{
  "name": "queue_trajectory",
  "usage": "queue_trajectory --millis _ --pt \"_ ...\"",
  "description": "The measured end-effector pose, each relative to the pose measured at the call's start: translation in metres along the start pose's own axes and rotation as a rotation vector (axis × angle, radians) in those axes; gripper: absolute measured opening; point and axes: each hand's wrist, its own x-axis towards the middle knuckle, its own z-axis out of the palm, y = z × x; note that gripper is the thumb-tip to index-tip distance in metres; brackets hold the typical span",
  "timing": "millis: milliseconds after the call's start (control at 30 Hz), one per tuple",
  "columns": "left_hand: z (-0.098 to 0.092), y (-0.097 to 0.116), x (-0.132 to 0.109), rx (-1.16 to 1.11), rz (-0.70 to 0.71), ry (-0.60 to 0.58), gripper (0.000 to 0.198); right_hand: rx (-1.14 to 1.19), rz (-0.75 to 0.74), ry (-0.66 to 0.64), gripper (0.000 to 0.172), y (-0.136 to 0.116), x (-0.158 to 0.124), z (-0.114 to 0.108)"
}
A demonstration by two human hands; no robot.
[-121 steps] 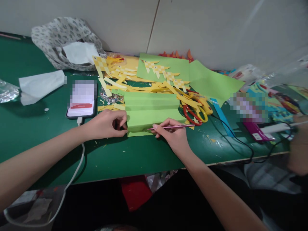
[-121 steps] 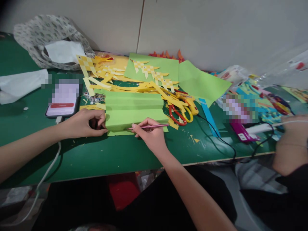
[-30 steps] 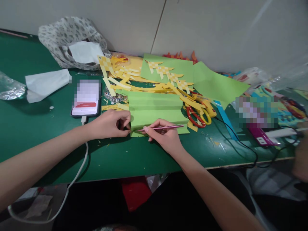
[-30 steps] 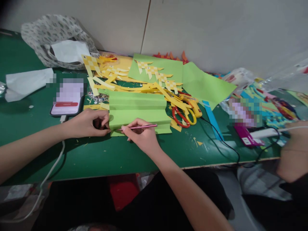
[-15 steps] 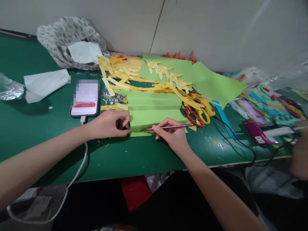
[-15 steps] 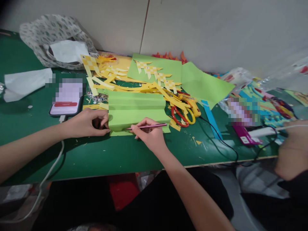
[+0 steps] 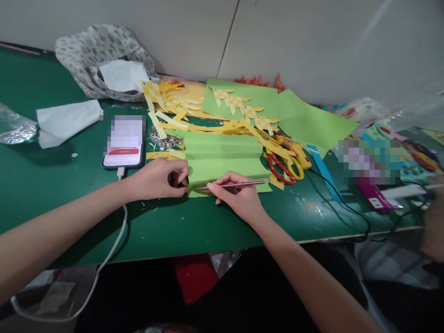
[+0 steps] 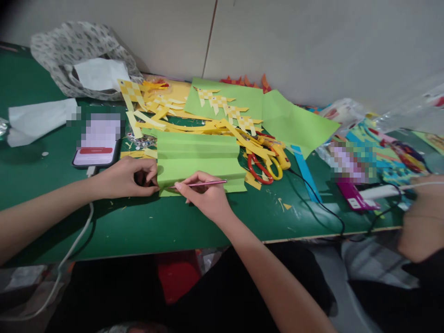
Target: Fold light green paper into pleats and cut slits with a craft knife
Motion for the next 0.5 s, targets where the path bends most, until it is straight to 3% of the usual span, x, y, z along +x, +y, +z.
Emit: queue_trajectory --millis 300,500 --pt "-0.0003 0.0001 0.0 -0.027 -0.014 -0.005 0.02 0.048 -0.005 0.064 0.024 0.0028 -0.0002 0.0003" --pt "-0.0006 0.0005 0.0005 -0.02 -0.013 -0.008 0.019 0.019 -0.015 0.021 0.022 0.0018 -0.0008 0.0012"
